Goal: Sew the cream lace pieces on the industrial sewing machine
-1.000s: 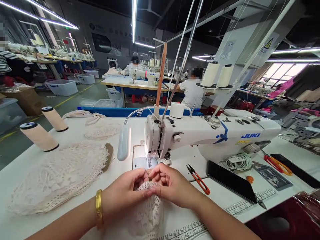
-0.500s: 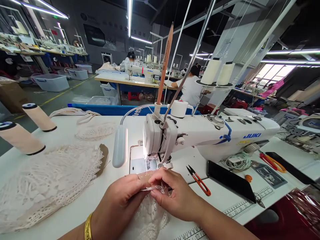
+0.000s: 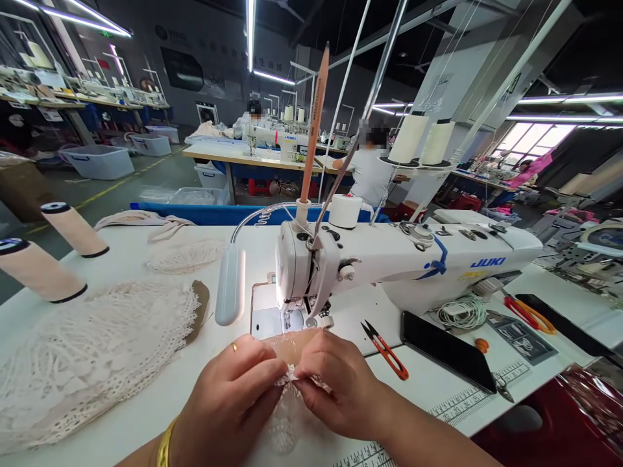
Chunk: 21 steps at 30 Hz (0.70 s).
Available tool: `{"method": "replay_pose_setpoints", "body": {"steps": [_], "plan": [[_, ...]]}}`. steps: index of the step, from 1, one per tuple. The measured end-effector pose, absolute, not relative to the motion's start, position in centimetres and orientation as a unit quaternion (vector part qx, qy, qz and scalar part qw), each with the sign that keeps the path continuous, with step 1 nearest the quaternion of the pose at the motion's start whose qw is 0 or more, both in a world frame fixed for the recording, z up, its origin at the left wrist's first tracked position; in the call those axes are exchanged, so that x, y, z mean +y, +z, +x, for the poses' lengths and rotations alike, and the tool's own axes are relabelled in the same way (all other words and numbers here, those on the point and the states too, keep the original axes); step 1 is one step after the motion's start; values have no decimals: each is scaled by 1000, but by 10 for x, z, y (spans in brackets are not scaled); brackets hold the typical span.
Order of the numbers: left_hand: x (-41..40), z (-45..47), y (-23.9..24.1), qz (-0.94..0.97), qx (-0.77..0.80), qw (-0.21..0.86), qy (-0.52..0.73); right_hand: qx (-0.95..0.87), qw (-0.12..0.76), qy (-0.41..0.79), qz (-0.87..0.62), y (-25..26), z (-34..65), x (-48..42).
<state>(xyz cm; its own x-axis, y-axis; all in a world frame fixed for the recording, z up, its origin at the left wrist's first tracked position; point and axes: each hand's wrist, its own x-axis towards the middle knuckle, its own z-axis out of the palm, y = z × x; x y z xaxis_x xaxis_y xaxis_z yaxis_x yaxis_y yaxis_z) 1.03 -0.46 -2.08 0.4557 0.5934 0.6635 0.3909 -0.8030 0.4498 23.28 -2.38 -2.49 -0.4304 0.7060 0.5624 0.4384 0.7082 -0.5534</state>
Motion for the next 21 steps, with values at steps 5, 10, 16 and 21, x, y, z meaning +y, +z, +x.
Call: {"method": "replay_pose_setpoints", "body": {"steps": [5,10,16,21], "plan": [[-20,9,2,786,324,452,271,-733,409,373,-396,-4,228,-47],[2,17,1,773,394,445,223,-713,319,351,-517,-3,217,-25],[25,20,-36,871,378,61,309,-760,264,168,-570,-37,207,12],[20,15,-40,921,276,32,273,-795,267,71,-540,-47,218,9]]}}
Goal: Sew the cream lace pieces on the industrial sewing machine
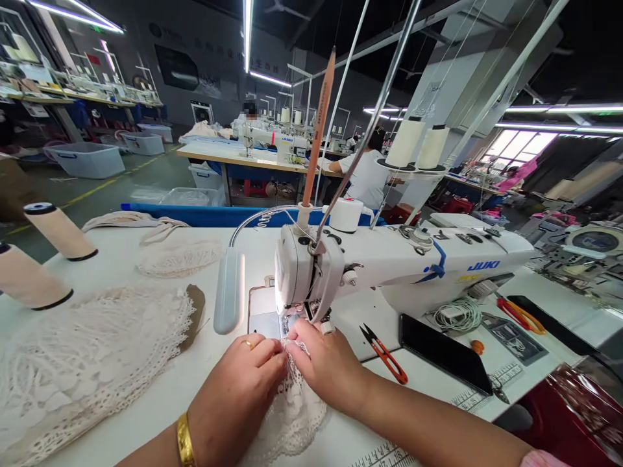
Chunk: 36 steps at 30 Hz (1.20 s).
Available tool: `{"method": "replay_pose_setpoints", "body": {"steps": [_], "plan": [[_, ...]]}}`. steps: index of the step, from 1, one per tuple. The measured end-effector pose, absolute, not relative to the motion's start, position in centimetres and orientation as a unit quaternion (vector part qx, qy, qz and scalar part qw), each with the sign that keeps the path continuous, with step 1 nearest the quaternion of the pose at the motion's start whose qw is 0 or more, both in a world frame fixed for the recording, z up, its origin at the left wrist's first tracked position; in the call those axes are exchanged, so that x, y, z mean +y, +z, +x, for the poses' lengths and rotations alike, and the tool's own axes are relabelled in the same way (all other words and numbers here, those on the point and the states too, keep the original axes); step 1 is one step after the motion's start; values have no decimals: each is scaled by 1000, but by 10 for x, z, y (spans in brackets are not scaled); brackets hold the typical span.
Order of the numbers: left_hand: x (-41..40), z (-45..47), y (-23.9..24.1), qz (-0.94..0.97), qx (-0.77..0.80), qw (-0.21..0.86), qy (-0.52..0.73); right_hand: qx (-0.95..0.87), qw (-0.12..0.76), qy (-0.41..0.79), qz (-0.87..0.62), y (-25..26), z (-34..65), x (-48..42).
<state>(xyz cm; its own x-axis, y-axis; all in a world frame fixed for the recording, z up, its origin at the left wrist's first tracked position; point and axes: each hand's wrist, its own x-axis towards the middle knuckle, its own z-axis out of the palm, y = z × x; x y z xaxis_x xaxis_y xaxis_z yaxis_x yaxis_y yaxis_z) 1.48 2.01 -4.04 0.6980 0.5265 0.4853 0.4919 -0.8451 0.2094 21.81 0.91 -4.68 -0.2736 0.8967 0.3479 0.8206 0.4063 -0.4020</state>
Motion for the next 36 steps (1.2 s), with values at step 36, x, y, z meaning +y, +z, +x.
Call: {"method": "replay_pose_setpoints", "body": {"steps": [36], "plan": [[30,17,-43,918,307,15,249,-836,287,-18,-468,-53,235,13]]}}
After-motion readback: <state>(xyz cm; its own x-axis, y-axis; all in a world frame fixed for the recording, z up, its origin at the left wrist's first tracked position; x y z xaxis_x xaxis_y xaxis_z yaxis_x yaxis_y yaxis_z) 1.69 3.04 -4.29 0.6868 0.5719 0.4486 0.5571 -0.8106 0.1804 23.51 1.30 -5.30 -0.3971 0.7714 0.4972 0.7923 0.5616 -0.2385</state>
